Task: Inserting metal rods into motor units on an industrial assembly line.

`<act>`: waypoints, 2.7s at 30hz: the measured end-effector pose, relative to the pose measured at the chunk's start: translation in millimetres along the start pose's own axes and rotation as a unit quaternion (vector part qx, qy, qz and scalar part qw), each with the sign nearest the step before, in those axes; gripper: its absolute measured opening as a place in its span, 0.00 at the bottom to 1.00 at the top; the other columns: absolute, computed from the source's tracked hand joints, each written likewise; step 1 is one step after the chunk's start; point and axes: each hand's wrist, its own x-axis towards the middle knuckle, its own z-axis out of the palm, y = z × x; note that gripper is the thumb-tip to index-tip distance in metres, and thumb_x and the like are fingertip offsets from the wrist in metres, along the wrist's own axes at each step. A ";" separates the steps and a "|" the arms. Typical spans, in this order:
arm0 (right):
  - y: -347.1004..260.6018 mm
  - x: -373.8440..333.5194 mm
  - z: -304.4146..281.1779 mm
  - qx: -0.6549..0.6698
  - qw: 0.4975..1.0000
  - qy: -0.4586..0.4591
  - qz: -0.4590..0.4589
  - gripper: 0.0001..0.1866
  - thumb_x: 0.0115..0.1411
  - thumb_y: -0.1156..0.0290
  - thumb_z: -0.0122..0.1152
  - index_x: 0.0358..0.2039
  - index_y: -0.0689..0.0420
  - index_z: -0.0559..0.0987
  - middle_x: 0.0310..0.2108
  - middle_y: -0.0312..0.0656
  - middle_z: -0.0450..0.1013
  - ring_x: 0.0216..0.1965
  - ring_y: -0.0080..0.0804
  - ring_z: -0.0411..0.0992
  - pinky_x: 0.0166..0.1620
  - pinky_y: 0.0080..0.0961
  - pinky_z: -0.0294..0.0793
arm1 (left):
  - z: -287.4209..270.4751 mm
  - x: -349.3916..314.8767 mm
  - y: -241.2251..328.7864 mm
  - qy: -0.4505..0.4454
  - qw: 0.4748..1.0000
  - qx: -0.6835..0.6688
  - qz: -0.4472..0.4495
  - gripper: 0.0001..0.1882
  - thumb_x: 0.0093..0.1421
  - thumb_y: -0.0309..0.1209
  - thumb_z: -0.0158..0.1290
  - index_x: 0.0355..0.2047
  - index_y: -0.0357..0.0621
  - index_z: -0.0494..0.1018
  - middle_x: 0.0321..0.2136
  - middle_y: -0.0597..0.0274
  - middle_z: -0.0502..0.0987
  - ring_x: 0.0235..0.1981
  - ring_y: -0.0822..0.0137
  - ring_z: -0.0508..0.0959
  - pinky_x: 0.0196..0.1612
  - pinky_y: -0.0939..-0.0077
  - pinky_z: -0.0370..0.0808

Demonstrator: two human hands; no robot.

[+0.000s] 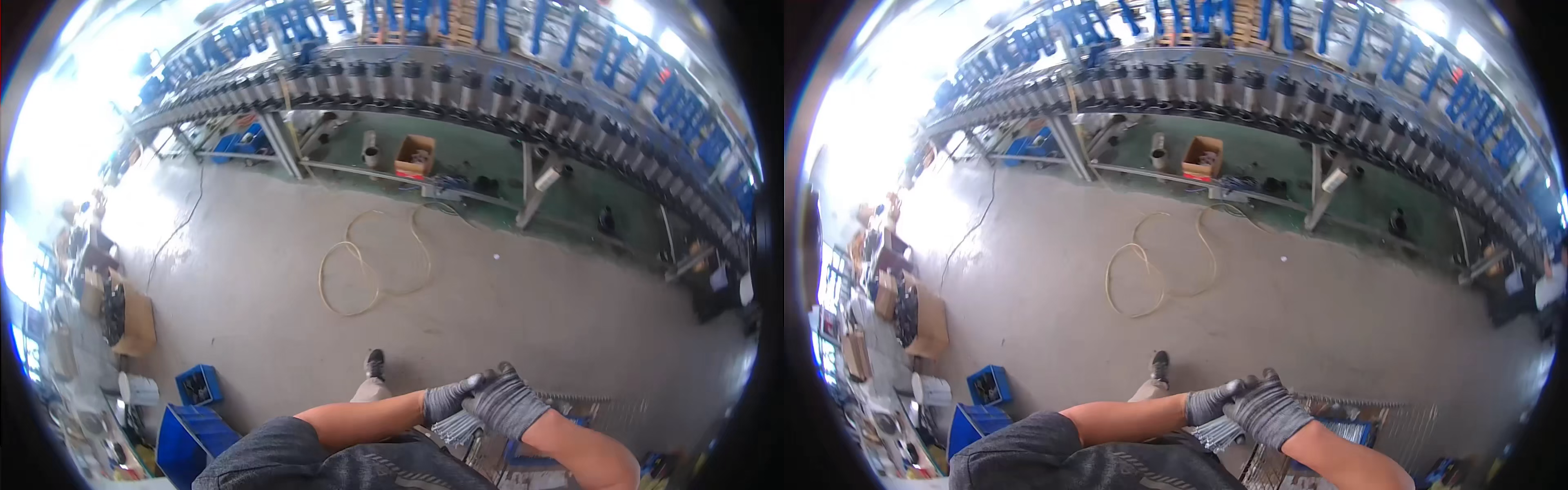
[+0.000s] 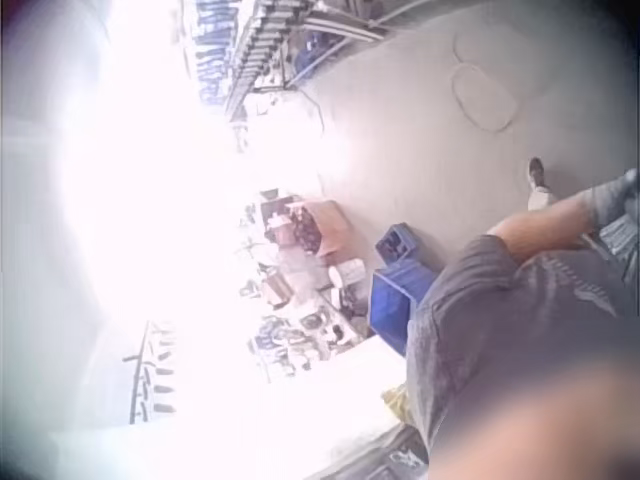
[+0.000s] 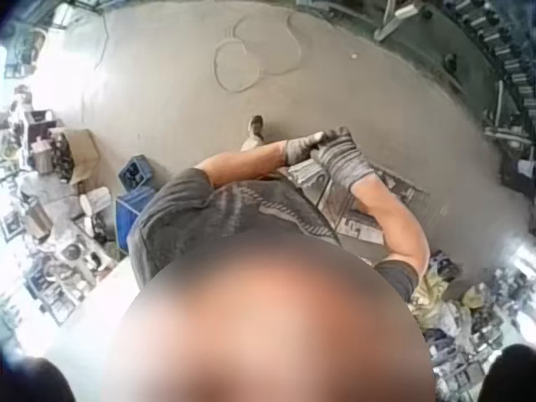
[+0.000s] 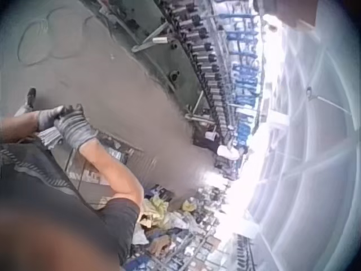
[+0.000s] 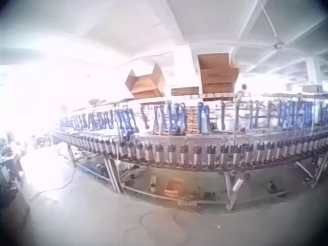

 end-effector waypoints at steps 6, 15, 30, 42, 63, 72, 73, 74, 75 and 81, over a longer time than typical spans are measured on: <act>-113.8 84.5 -111.2 -0.196 0.935 0.238 -0.175 0.28 0.62 0.58 0.58 0.63 0.46 0.74 0.64 0.46 0.67 0.70 0.50 0.61 0.68 0.75 0.50 | -56.0 -166.0 90.0 0.009 0.995 -0.053 0.089 0.51 0.50 0.68 0.67 0.58 0.34 0.72 0.42 0.47 0.83 0.39 0.53 0.87 0.45 0.56 0.88; -224.7 208.5 -278.2 -0.150 0.925 0.158 -0.312 0.36 0.51 0.63 0.69 0.62 0.53 0.73 0.63 0.46 0.64 0.71 0.43 0.59 0.72 0.55 0.54 | -125.9 -316.7 200.6 0.065 0.975 0.002 0.215 0.50 0.47 0.60 0.73 0.59 0.36 0.71 0.43 0.45 0.82 0.38 0.56 0.87 0.35 0.66 0.89; -279.9 382.8 -446.9 -0.029 0.827 0.255 -0.501 0.34 0.53 0.66 0.70 0.62 0.53 0.72 0.63 0.52 0.67 0.68 0.51 0.63 0.70 0.49 0.61 | -176.1 -451.3 364.1 0.198 0.900 0.001 0.388 0.29 0.57 0.35 0.71 0.56 0.42 0.73 0.39 0.53 0.83 0.32 0.58 0.85 0.33 0.61 0.87; -339.5 550.3 -493.9 0.939 0.150 -0.088 -0.298 0.29 0.70 0.44 0.57 0.62 0.50 0.74 0.55 0.38 0.77 0.56 0.31 0.74 0.62 0.39 0.73 | -139.0 -480.7 615.1 0.397 0.610 0.335 0.598 0.13 0.64 0.26 0.61 0.48 0.41 0.72 0.31 0.61 0.79 0.32 0.67 0.81 0.36 0.72 0.80; -365.7 771.0 -753.3 0.949 0.060 -0.002 -0.309 0.29 0.73 0.54 0.50 0.64 0.65 0.72 0.60 0.49 0.75 0.61 0.38 0.73 0.67 0.36 0.70 | -281.3 -589.6 941.4 0.192 0.686 0.386 0.587 0.28 0.59 0.21 0.63 0.57 0.39 0.64 0.40 0.53 0.80 0.45 0.61 0.81 0.51 0.62 0.79; -315.1 794.4 -822.6 0.885 0.262 0.218 -0.317 0.33 0.72 0.47 0.56 0.66 0.59 0.71 0.59 0.43 0.74 0.62 0.33 0.71 0.67 0.35 0.68 | -304.1 -553.5 1050.1 0.139 0.805 0.158 0.555 0.14 0.64 0.34 0.64 0.46 0.51 0.74 0.38 0.58 0.79 0.46 0.50 0.81 0.57 0.46 0.76; -304.3 799.4 -822.1 0.885 0.259 0.220 -0.318 0.33 0.72 0.47 0.56 0.66 0.59 0.71 0.59 0.43 0.74 0.62 0.33 0.71 0.67 0.35 0.68 | -304.0 -547.2 1061.5 0.144 0.811 0.141 0.549 0.13 0.63 0.34 0.64 0.46 0.51 0.75 0.39 0.59 0.79 0.46 0.50 0.81 0.57 0.46 0.76; -288.0 804.1 -817.4 0.811 0.435 0.304 -0.246 0.31 0.72 0.49 0.58 0.65 0.59 0.71 0.56 0.42 0.76 0.58 0.30 0.73 0.63 0.33 0.71 | -305.4 -541.9 1072.1 0.144 0.812 0.145 0.547 0.13 0.63 0.34 0.64 0.46 0.51 0.75 0.39 0.59 0.79 0.46 0.50 0.81 0.57 0.46 0.76; -273.9 806.5 -821.1 0.697 0.590 0.372 -0.163 0.30 0.71 0.51 0.61 0.63 0.60 0.72 0.53 0.41 0.77 0.54 0.27 0.75 0.59 0.30 0.74 | -308.2 -536.2 1080.5 0.146 0.827 0.133 0.526 0.13 0.63 0.34 0.64 0.46 0.52 0.75 0.39 0.60 0.80 0.47 0.51 0.80 0.58 0.46 0.76; -193.4 840.7 -853.7 0.704 0.586 0.343 -0.208 0.21 0.71 0.59 0.64 0.57 0.60 0.79 0.45 0.38 0.80 0.46 0.23 0.76 0.52 0.25 0.77 | -323.4 -487.5 1140.2 0.146 0.860 0.096 0.480 0.11 0.62 0.35 0.65 0.43 0.53 0.77 0.38 0.64 0.79 0.46 0.57 0.77 0.59 0.50 0.72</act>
